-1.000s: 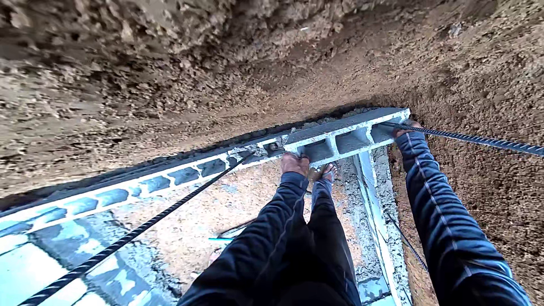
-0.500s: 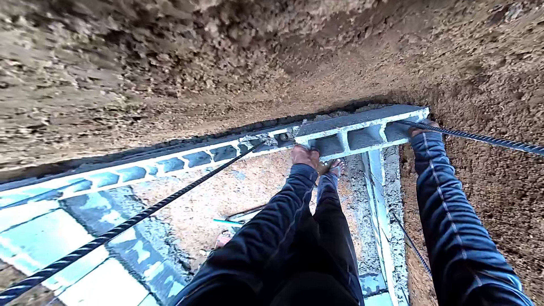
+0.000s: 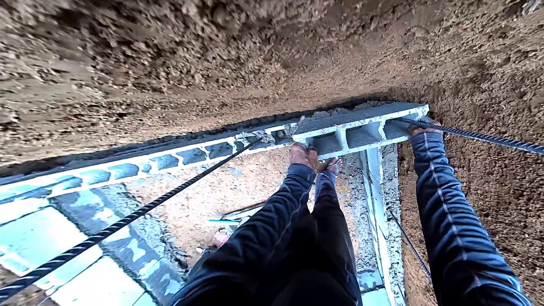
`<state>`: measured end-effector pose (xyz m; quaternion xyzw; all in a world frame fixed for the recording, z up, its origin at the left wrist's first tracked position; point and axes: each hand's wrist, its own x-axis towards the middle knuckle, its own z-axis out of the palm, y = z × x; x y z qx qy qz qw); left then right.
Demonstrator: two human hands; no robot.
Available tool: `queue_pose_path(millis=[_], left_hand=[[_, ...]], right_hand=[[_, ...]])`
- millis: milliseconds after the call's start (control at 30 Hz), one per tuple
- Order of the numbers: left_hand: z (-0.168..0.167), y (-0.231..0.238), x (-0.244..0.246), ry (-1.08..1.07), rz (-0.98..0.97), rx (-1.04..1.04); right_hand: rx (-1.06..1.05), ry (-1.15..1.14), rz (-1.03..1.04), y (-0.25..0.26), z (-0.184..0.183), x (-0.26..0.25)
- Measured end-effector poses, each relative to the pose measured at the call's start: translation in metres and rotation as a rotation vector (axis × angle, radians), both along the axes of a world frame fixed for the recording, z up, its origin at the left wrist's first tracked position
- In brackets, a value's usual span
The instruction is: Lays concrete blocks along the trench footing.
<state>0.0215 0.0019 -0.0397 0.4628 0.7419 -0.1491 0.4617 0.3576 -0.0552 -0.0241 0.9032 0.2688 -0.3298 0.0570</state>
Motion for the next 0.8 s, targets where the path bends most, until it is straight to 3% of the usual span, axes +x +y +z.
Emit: queue_pose_path(millis=[800], left_hand=[[-0.006, 0.002, 0.001, 0.001, 0.052, 0.028]], right_hand=[[-0.021, -0.021, -0.049, 0.004, -0.002, -0.003]])
